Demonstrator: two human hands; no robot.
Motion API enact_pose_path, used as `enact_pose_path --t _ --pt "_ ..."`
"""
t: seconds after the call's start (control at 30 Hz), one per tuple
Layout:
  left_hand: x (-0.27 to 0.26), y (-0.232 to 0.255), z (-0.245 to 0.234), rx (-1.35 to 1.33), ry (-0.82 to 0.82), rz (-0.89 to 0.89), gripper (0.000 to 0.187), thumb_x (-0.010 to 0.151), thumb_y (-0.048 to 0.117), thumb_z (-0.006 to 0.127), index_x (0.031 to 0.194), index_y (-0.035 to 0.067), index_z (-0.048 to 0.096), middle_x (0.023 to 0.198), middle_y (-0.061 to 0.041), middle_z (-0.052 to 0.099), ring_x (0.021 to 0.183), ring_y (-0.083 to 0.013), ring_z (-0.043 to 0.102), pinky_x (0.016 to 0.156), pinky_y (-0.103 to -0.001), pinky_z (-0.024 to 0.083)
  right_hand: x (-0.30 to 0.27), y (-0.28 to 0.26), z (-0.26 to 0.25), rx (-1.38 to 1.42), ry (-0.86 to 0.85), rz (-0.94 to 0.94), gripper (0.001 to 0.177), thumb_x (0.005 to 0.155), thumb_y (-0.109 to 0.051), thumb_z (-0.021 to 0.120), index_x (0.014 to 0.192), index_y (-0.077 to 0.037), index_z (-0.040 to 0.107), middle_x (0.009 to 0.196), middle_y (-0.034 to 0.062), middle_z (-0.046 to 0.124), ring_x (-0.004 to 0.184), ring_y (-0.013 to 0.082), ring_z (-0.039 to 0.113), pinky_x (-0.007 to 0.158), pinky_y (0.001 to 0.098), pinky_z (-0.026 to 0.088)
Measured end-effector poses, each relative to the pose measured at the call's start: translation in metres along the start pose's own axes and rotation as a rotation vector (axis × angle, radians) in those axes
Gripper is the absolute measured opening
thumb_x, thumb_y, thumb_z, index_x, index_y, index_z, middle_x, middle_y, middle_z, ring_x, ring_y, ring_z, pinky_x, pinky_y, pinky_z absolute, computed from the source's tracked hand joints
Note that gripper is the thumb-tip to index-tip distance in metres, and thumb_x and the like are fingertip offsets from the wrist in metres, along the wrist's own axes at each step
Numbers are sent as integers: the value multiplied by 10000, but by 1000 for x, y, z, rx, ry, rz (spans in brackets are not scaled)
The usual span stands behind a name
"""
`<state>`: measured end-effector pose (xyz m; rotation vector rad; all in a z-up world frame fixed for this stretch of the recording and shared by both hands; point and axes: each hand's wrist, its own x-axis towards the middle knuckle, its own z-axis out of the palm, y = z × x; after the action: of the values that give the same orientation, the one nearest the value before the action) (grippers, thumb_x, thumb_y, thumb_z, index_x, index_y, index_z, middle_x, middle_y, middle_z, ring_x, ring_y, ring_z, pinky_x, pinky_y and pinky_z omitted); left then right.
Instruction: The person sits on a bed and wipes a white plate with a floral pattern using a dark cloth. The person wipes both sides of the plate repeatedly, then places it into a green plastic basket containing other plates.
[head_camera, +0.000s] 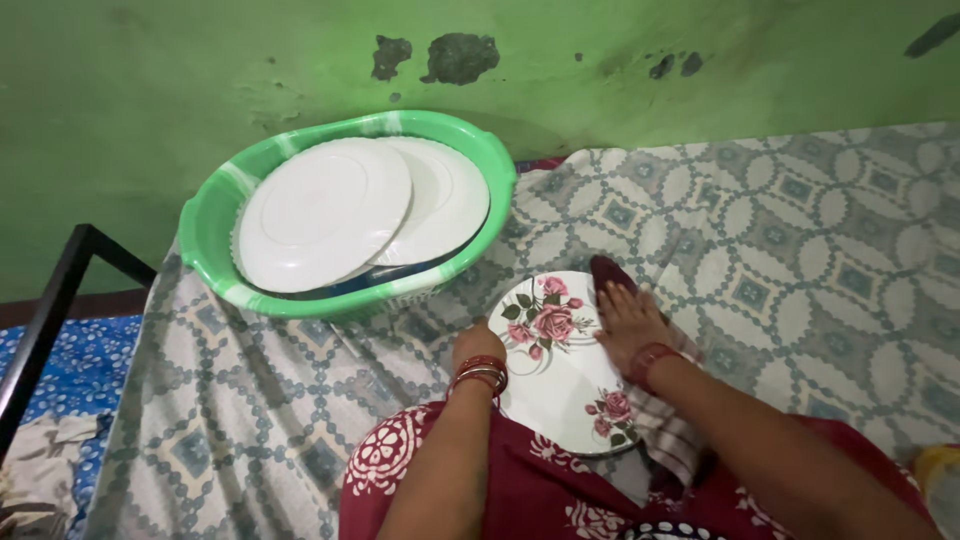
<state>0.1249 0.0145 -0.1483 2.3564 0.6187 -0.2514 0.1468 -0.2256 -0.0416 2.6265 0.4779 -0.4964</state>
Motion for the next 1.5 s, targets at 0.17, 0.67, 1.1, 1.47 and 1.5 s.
enact_pose_path --t 0.17,0.67,1.1,1.47,1.5 --pt "11 -3 8 48 4 -4 382 961 120 495 1325 65 599 1224 -244 678 1163 -383 662 989 -463 552 -72 4 1 -115 -283 -49 751 1088 -473 200 1613 2 -48 1703 191 -125 1576 317 -100 1257 478 -29" --pt "-14 0 -17 -58 -3 46 525 938 60 452 1428 213 566 1305 -240 628 1226 -397 608 1036 -474 502 -114 -103 40 392 -152 -644 1116 745 -15 714 1587 -11 -19 1690 227 -44 1595 338 -5 1275 446 35" --pt "8 -8 5 9 26 98 537 904 57 478 1411 206 576 1274 -224 648 1201 -380 621 1026 -458 507 -106 17 20 -170 -515 -332 1020 941 -263 694 1625 -59 -36 1717 149 -109 1605 261 -48 1301 452 35" --pt "14 -18 -1 -77 22 89 425 921 96 498 1291 204 678 1239 -224 668 1186 -410 627 1028 -478 507 -116 -76 12 372 -168 -757 754 1023 -313 447 1616 -61 54 1714 164 26 1584 290 19 1259 508 48" --pt "14 -18 -2 -84 16 90 423 906 93 512 1277 201 685 1241 -218 669 1187 -411 624 1029 -475 505 -107 -82 11 306 -135 -752 755 1026 -333 437 1612 -50 54 1708 174 39 1579 300 31 1257 507 59"
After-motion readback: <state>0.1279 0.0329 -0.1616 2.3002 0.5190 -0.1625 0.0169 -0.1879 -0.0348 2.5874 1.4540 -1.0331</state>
